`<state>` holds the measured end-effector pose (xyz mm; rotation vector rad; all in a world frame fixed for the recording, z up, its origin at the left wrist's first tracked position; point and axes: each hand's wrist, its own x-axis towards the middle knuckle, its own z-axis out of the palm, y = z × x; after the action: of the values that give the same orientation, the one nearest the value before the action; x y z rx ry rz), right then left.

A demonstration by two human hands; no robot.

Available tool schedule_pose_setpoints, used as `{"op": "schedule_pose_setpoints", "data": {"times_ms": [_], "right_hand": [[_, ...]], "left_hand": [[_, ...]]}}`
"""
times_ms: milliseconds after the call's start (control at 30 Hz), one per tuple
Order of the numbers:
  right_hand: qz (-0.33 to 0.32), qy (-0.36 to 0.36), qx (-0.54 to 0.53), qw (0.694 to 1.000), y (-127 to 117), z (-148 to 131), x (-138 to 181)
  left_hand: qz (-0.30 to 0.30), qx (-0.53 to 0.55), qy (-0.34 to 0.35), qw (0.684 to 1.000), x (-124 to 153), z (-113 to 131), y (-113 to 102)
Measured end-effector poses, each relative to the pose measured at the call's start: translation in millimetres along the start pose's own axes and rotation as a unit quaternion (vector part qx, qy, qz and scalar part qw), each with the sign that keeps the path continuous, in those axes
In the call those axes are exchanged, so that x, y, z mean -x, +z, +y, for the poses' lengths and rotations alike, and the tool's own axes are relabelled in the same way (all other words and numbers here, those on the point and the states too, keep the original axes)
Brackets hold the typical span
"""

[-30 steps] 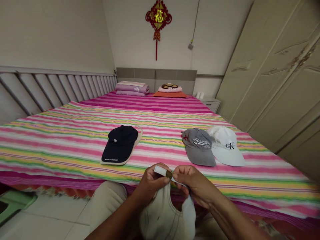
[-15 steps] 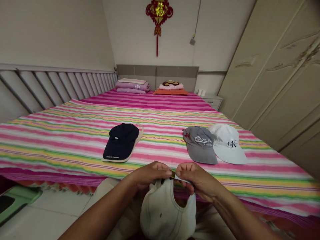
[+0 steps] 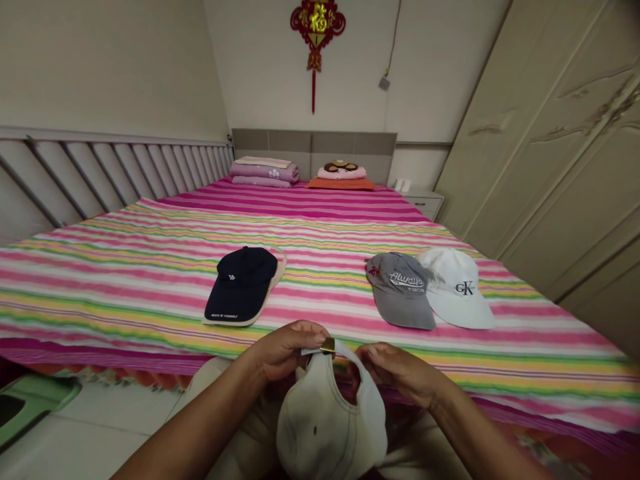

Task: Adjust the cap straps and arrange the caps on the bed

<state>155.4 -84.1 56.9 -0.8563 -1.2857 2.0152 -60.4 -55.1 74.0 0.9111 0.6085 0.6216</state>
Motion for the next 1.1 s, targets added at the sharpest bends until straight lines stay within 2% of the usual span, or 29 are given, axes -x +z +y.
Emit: {"op": "schedule_pose_setpoints", "data": {"times_ms": [167,533,700,833,1000,1100], "right_hand": [[-0.012,-0.011,-0.002,1.000,-5.0,11.1,2.7],[0.082,-0.084,-0.055,0.992,-8.6,5.8,6.3],[0.079,-0.098,-0.044,0.991,-7.5,1.2,7.4],[0.079,-0.086,-0.032,0.993,-6.0,-1.8,8.0],[0.057,-0.084,-0.005,0.995,-4.4,-5.0,7.7],[0.031,-0.080,0.049,0.995,1.6,-13.4,6.6]], "left_hand": [[-0.007,-0.003,-0.003,1.000,0.8,2.9,-9.7],[0.018,-0.032,0.001,0.999,3.4,5.8,-8.6],[-0.003,-0.042,-0.004,0.999,2.1,6.5,-7.1],[0.011,-0.019,-0.027,0.999,3.0,8.0,-4.9],[0.015,-0.007,-0.032,0.999,5.8,7.9,-3.6],[0.004,-0.015,-0.027,1.000,3.3,4.9,-3.1]]}}
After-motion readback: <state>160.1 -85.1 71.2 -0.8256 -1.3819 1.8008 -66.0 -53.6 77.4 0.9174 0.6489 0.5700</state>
